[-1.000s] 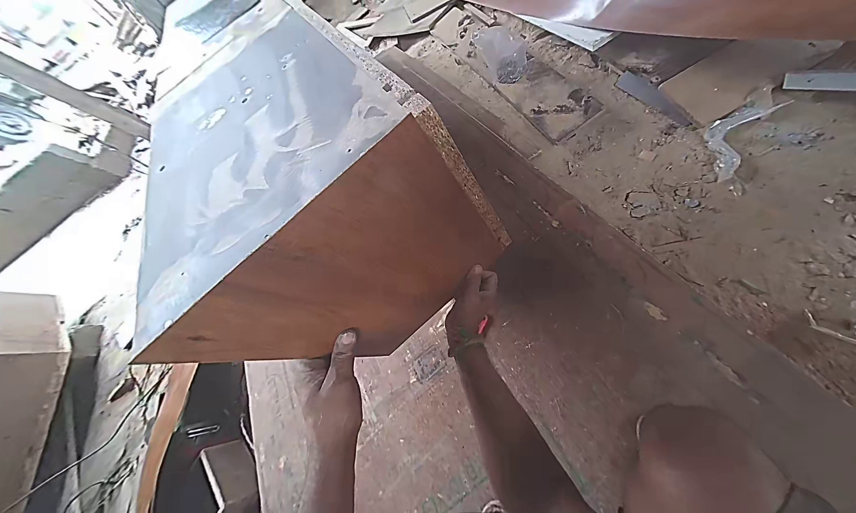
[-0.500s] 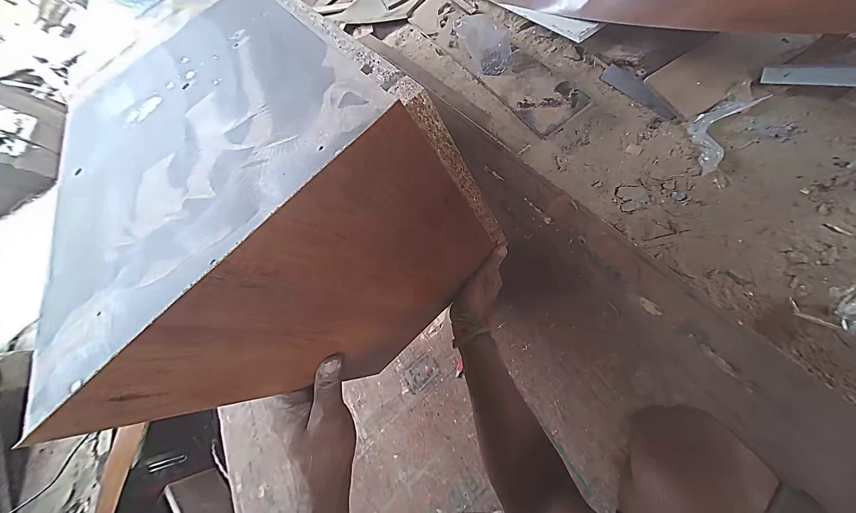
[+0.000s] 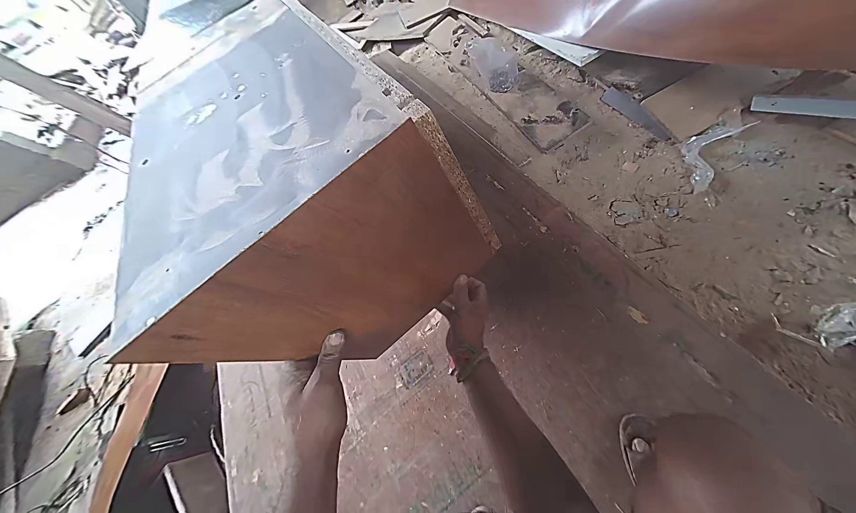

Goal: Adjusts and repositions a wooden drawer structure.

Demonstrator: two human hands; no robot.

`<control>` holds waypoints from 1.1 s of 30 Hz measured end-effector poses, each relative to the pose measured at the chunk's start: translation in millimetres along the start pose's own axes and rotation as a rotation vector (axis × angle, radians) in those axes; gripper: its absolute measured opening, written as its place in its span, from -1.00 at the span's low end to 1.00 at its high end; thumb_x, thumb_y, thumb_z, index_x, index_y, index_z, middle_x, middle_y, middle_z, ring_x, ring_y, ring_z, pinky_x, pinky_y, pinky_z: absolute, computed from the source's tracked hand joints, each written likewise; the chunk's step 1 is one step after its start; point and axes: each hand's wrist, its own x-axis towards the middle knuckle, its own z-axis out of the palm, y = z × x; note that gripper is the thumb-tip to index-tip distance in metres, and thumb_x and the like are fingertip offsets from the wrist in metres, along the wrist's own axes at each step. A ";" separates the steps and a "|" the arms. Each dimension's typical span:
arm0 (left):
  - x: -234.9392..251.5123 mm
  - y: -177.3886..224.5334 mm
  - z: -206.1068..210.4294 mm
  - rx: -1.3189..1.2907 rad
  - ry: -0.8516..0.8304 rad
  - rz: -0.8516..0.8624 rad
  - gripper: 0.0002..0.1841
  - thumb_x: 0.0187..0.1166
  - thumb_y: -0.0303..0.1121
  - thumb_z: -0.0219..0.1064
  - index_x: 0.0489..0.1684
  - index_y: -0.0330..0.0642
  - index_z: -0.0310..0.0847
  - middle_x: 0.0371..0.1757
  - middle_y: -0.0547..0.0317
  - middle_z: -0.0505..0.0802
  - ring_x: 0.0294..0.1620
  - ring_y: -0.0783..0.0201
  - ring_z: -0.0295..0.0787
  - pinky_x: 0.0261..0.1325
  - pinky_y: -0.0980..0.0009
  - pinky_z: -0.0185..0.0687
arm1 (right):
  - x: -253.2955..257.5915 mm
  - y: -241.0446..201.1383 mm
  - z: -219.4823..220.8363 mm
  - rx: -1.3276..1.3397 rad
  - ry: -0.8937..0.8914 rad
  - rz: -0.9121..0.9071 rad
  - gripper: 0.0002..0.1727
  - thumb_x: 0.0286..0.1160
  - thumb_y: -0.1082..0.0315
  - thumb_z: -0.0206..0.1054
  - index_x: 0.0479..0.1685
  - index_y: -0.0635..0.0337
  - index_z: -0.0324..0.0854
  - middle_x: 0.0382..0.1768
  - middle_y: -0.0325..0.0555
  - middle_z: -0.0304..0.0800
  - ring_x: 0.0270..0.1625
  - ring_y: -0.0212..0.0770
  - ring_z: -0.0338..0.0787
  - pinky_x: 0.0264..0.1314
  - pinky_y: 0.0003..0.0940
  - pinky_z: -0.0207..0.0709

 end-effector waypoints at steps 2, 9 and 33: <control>1.2 1.5 -0.5 -0.017 0.005 -0.012 -0.59 0.62 -0.52 0.24 0.41 -0.30 0.32 0.11 0.24 0.83 0.17 0.40 0.81 0.33 0.39 0.76 | 14.1 -14.6 -1.4 -0.143 0.034 -0.162 -0.54 0.72 0.14 0.26 0.31 0.37 0.42 -0.17 0.02 0.69 -0.31 -0.25 0.77 -0.26 -0.29 0.76; 1.1 -9.9 4.5 -0.001 0.046 0.053 -0.53 0.61 -0.47 0.26 0.46 -0.30 0.24 0.16 0.29 0.80 0.20 0.42 0.80 0.36 0.38 0.74 | 40.5 -38.9 25.5 -0.097 0.171 -0.260 -0.60 0.47 0.31 0.49 0.05 0.35 0.39 -0.33 -0.02 0.64 -0.36 -0.31 0.72 -0.26 -0.39 0.73; 0.4 -15.9 1.7 -0.003 0.041 0.109 -0.62 0.63 -0.47 0.26 0.38 -0.24 0.33 0.10 0.34 0.84 0.16 0.40 0.83 0.36 0.34 0.75 | 55.2 -31.4 24.9 -0.199 0.264 -0.286 -0.50 0.78 0.09 0.21 -0.56 0.24 0.47 -0.67 -0.15 0.52 -0.60 -0.30 0.57 -0.45 -0.32 0.58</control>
